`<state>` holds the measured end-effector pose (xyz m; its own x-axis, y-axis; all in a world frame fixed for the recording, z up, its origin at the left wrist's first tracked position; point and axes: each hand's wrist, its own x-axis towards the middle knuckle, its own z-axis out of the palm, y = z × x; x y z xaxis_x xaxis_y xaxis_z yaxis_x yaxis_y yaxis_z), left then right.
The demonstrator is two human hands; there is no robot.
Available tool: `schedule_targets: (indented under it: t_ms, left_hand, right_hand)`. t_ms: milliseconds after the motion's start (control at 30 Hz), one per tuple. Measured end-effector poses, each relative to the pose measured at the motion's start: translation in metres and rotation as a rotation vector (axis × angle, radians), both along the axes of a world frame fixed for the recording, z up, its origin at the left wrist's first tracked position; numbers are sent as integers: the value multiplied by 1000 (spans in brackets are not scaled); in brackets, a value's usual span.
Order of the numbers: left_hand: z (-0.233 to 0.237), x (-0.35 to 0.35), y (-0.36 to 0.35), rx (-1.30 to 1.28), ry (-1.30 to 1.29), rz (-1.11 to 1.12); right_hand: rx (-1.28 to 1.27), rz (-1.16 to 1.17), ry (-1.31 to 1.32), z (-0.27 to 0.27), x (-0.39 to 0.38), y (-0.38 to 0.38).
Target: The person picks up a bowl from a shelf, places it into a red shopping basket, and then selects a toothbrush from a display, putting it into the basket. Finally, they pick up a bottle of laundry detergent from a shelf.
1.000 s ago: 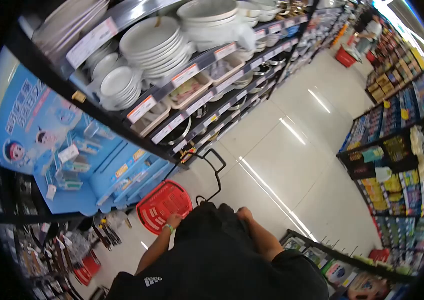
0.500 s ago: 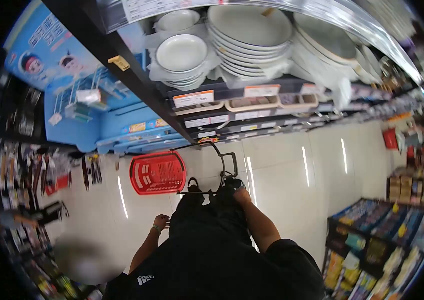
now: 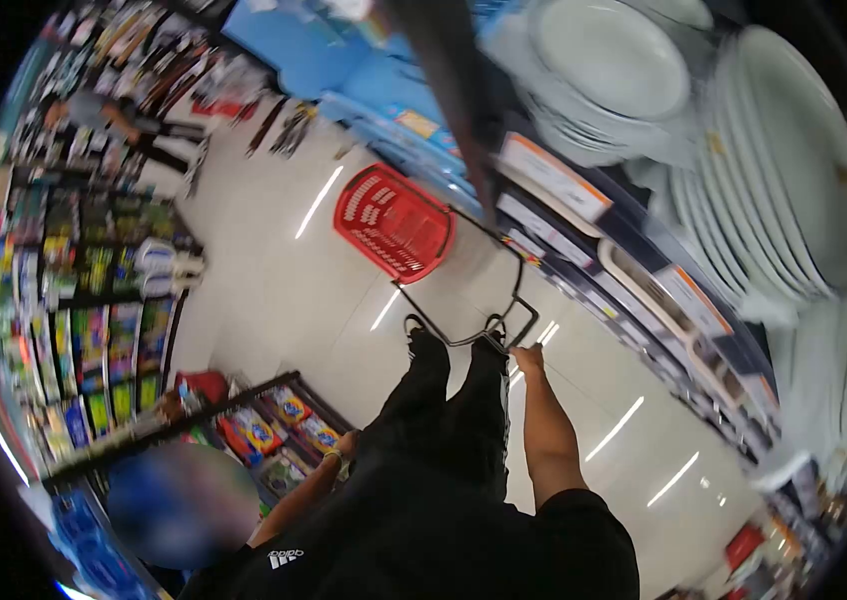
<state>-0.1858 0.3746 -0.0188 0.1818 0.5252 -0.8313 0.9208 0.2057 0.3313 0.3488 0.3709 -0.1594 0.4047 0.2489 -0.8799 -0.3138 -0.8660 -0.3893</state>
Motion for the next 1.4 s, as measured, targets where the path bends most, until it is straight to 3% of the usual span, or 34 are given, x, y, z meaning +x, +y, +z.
schedule_targets:
  t_ms: [33,100,167,200,233,367,500,567,633,700,900,1067,1233,1400]
  left_hand:
    - [-1,-9,-19,-83,-15,41]
    - [27,6,-55,22,61,243]
    - [59,33,-73,83,-73,391]
    - [60,38,-91,104,-23,374]
    - [40,28,-123,38,61,492]
    - [68,44,-167,26,82,567]
    - [69,46,-209,-25,24,654]
    - [44,35,-246,44,2,641]
    - [40,39,-272,34,-96,780]
    - [30,37,-300,3,-31,817]
    - [8,28,-383,38,-55,1176]
    - [2,29,-441,121,-23,1215]
    - [-43,40,-492,102,-50,1213]
    - [-35,53,-501,105,-67,1256]
  right_hand:
    - [-15,-89,121,27,-1,10]
    - [-55,-158,227,-6,-5,10]
    - [38,-216,312,-18,-9,15]
    - [29,-251,330,-14,-12,24]
    - [15,-289,345,-10,-16,33]
    - [130,-316,304,2,-30,42]
    - [206,-97,378,0,-42,36]
    - [222,-52,381,8,-54,35]
    - [211,-53,336,14,-63,35]
    - [244,-60,348,20,-76,37]
    - [231,136,253,60,-94,2]
    - [192,392,170,80,-100,-48]
    - [106,485,193,89,-105,-105]
    - [-12,481,390,77,-125,-157]
